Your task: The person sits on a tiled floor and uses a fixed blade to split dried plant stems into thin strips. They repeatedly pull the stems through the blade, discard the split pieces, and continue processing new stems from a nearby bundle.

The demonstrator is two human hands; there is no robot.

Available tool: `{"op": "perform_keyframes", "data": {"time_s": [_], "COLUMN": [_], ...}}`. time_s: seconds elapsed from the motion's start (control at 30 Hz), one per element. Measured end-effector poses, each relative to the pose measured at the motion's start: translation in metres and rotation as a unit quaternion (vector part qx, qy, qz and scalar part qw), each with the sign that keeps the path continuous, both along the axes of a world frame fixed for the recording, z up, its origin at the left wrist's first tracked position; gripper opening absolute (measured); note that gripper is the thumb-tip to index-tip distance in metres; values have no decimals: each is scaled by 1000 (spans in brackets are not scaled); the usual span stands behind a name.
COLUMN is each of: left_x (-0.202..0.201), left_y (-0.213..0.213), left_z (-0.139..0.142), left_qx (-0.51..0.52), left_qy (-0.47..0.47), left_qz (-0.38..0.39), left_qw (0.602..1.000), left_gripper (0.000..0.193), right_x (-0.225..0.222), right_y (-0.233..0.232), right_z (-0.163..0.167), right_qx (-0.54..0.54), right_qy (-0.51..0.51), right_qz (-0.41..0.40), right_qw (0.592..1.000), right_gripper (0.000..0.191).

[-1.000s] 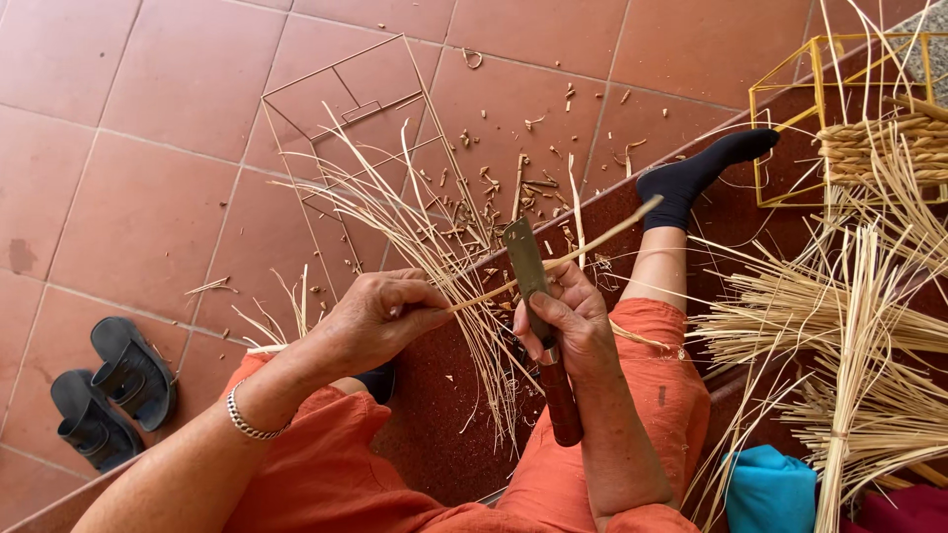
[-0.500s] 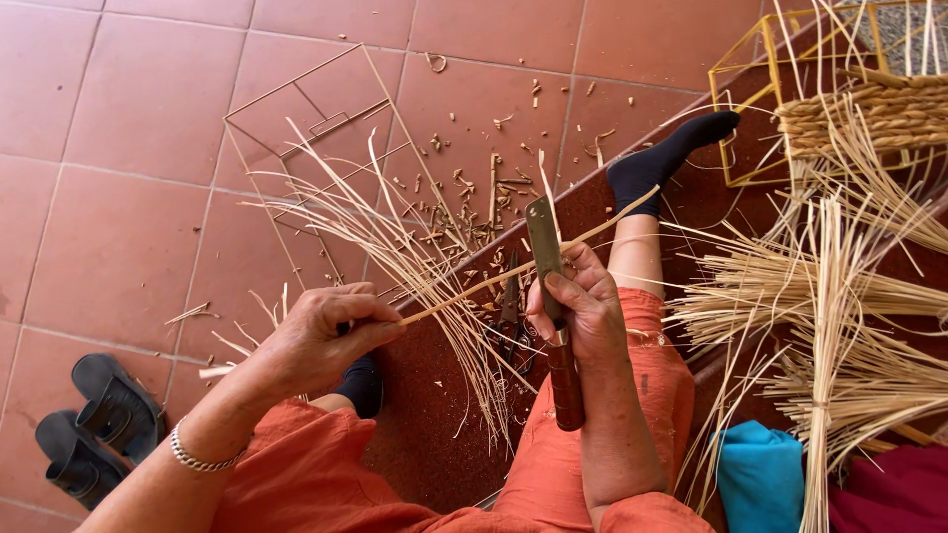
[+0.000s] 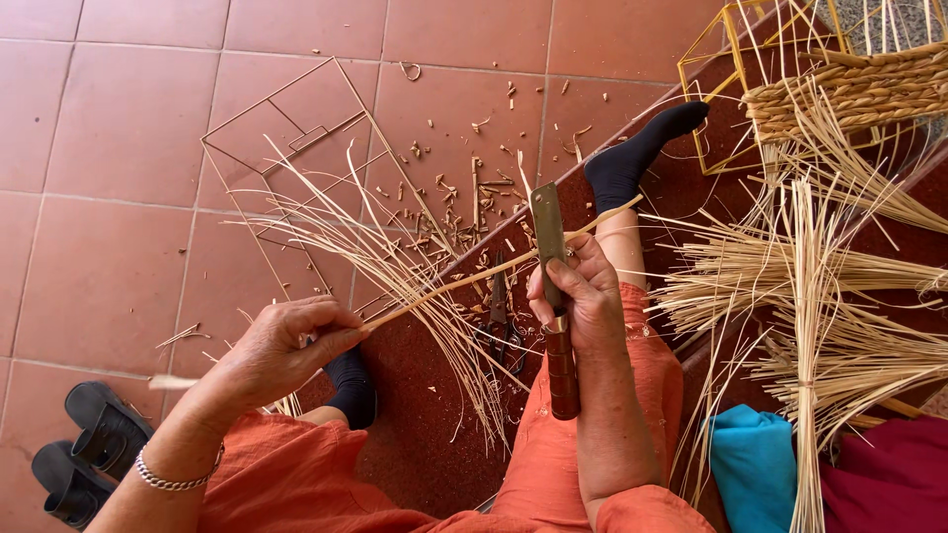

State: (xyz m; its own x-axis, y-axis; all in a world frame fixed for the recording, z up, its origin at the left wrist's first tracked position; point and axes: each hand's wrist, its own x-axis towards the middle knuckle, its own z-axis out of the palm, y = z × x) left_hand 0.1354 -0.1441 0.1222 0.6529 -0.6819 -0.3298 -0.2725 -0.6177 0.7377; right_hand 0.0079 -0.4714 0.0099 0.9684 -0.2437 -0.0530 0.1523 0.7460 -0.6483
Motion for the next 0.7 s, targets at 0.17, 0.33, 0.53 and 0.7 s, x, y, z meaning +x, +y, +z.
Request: {"op": "perform_keyframes", "data": {"time_s": [0.17,0.33,0.53,0.7], "left_x": [-12,-18,-17,-13], "left_y": [-17,-34,-34,-33], "left_z": [-3,-11,-7,3], "left_qx": [2,-25,-53,-58], "left_qy": [57,31,5,53], "left_qz": [28,22,-4,14], "left_qw": [998,999,999,997], "left_gripper": [24,19,18,19], "right_x": [1,-3,2,0], "right_y": [26,71,60,36], "right_z": [9,13,14,6], "right_qx": [-104,-75,-19,-3], "right_qy": [52,3,4,-4], "right_qz": [31,158,127,87], "right_qw": [993,985,992,996], "right_gripper": [13,15,17,23]}}
